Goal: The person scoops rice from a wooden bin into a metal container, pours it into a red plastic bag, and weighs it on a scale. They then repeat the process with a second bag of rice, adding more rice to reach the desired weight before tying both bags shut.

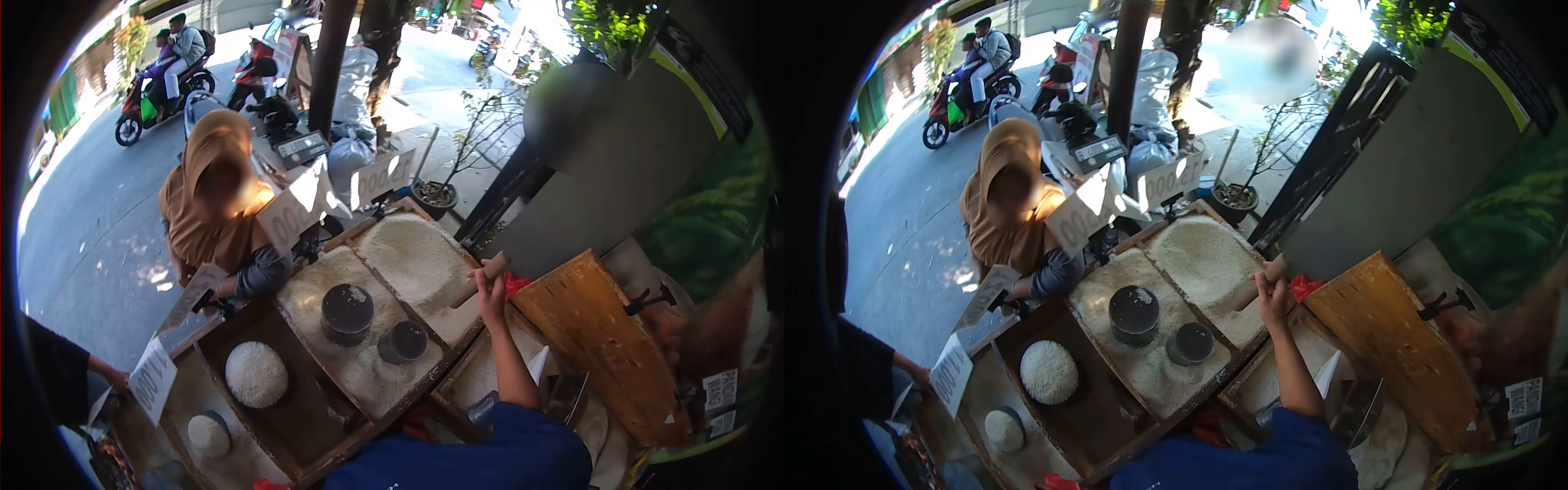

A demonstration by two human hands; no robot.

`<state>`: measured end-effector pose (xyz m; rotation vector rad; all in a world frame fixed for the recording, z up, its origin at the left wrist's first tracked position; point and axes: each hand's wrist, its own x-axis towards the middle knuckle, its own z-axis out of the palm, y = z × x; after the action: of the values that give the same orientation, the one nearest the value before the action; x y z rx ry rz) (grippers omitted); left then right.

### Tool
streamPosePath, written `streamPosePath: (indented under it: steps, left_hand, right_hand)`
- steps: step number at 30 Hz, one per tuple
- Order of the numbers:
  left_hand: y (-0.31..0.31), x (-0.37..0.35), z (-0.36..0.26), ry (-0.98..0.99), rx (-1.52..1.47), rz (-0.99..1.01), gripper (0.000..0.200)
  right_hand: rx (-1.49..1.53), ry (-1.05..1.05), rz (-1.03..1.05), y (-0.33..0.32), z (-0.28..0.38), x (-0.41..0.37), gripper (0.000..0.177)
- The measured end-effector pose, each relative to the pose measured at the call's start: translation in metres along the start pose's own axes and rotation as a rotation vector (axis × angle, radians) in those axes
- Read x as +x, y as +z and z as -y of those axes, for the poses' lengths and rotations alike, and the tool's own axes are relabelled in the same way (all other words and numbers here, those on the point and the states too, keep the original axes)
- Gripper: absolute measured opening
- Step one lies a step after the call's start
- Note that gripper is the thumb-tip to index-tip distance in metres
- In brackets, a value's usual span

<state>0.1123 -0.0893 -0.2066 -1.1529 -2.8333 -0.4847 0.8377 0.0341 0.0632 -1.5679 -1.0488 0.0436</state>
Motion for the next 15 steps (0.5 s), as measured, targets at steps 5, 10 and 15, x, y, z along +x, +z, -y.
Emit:
streamPosePath:
  steps: [5,10,15]
  left_hand:
    - [-0.057,-0.004,-0.044,0.041,-0.028,-0.007,0.017]
    - [-0.061,-0.003,-0.050,-0.006,-0.066,-0.030,0.011]
    - [-0.067,-0.001,-0.055,-0.054,-0.070,-0.003,0.010]
  right_hand:
    - [0.486,0.382,0.308,0.104,0.071,-0.059,0.034]
    - [0.447,0.581,1.306,0.215,0.124,-0.158,0.040]
    - [0.095,-0.351,1.311,0.323,0.126,-0.195,0.042]
